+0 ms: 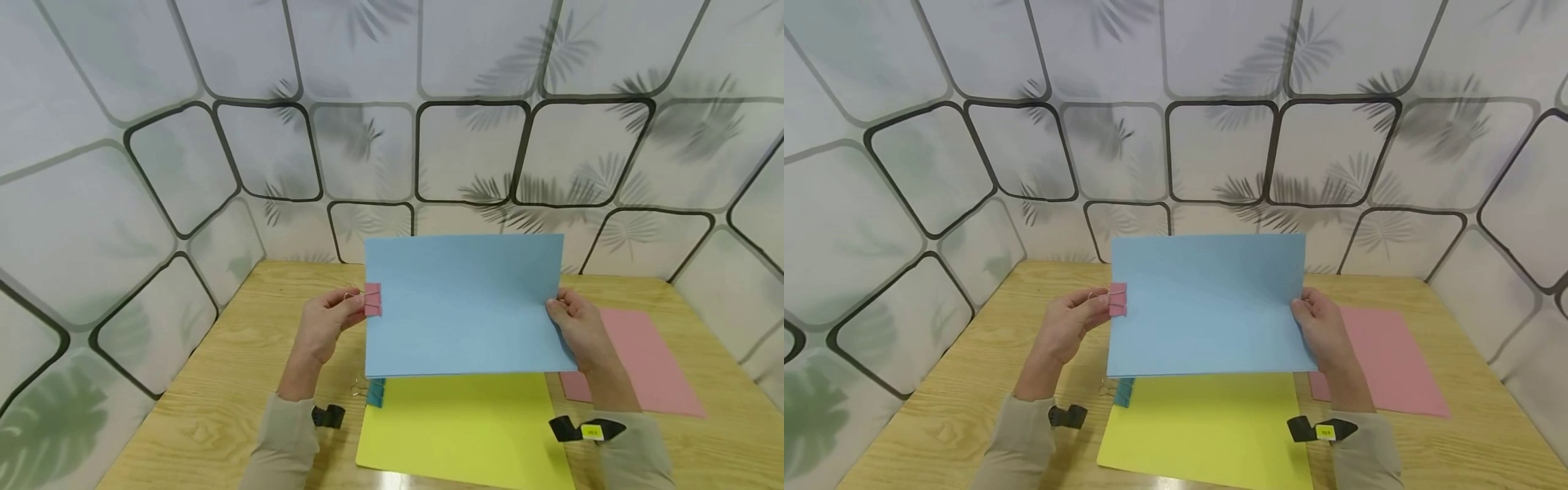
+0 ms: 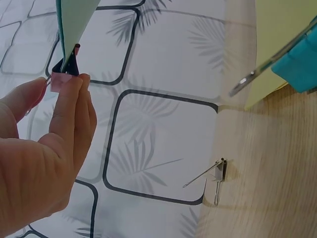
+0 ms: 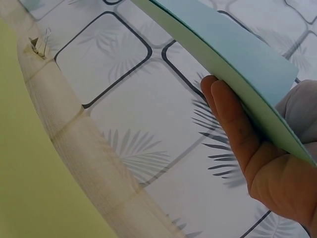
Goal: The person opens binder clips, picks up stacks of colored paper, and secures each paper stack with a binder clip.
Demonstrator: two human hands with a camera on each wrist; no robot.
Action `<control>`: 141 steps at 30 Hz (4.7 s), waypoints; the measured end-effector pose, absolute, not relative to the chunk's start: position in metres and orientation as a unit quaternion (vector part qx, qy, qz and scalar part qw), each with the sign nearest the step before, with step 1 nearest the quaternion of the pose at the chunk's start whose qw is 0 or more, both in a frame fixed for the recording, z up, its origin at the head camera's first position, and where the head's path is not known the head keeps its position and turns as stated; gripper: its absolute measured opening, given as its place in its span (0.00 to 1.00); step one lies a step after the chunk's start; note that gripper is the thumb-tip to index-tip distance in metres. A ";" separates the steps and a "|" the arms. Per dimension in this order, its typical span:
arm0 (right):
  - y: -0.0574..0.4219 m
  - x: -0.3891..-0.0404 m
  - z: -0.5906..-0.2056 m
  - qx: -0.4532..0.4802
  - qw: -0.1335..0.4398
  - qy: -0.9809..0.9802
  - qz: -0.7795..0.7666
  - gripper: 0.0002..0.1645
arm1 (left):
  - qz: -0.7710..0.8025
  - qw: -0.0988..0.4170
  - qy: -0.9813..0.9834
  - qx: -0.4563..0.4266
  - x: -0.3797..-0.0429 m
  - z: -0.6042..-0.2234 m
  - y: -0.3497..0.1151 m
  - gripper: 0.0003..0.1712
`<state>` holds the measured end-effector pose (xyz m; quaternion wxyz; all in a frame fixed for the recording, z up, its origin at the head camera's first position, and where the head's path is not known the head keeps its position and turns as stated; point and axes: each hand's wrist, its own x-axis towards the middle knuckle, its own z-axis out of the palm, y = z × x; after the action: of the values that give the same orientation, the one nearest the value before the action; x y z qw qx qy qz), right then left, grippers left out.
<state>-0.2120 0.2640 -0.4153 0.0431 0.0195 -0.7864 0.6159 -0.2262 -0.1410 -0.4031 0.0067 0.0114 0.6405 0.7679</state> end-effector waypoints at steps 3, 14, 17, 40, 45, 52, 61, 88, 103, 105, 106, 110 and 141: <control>0.264 -0.212 -0.416 0.040 0.046 -0.777 0.627 0.27 | 0.752 0.022 0.657 0.034 -0.227 -0.404 -0.147 0.25; 0.267 -0.211 -0.415 0.063 0.077 -0.803 0.587 0.20 | 0.646 0.016 0.754 0.115 -0.232 -0.403 -0.164 0.26; 0.268 -0.211 -0.413 0.051 0.090 -0.812 0.575 0.19 | 0.630 0.016 0.766 0.127 -0.235 -0.403 -0.162 0.26; 0.275 -0.206 -0.412 0.006 0.107 -0.866 0.489 0.19 | 0.592 0.030 0.787 0.171 -0.243 -0.407 -0.166 0.25; 0.276 -0.206 -0.411 -0.007 0.101 -0.874 0.476 0.20 | 0.593 0.034 0.787 0.170 -0.244 -0.408 -0.166 0.26; 0.277 -0.204 -0.409 -0.020 0.084 -0.871 0.484 0.22 | 0.624 0.065 0.763 0.154 -0.246 -0.410 -0.165 0.26; 0.280 -0.207 -0.398 -0.004 0.076 -0.825 0.560 0.14 | 0.666 0.078 0.736 0.093 -0.245 -0.395 -0.162 0.26; 0.294 -0.199 -0.392 0.097 0.049 -0.752 0.650 0.08 | 0.690 0.010 0.716 0.105 -0.245 -0.376 -0.154 0.20; 0.276 -0.211 -0.399 -0.007 0.148 -0.831 0.535 0.18 | 0.600 -0.048 0.776 0.185 -0.259 -0.393 -0.158 0.24; 0.276 -0.213 -0.404 0.000 0.150 -0.809 0.569 0.13 | 0.591 -0.051 0.784 0.185 -0.260 -0.394 -0.158 0.24; 0.276 -0.215 -0.406 0.005 0.149 -0.795 0.589 0.11 | 0.588 -0.050 0.786 0.185 -0.260 -0.395 -0.158 0.24; 0.274 -0.219 -0.416 0.026 0.140 -0.741 0.657 0.08 | 0.576 -0.051 0.795 0.183 -0.264 -0.401 -0.156 0.23; 0.272 -0.232 -0.434 -0.015 0.082 -0.791 0.606 0.19 | 0.485 -0.061 0.853 0.181 -0.274 -0.422 -0.143 0.24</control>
<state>-0.2320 0.2719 -0.4343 0.0820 -0.0149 -0.7911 0.6060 -0.2741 -0.1428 -0.4221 -0.0608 0.1814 0.8535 0.4848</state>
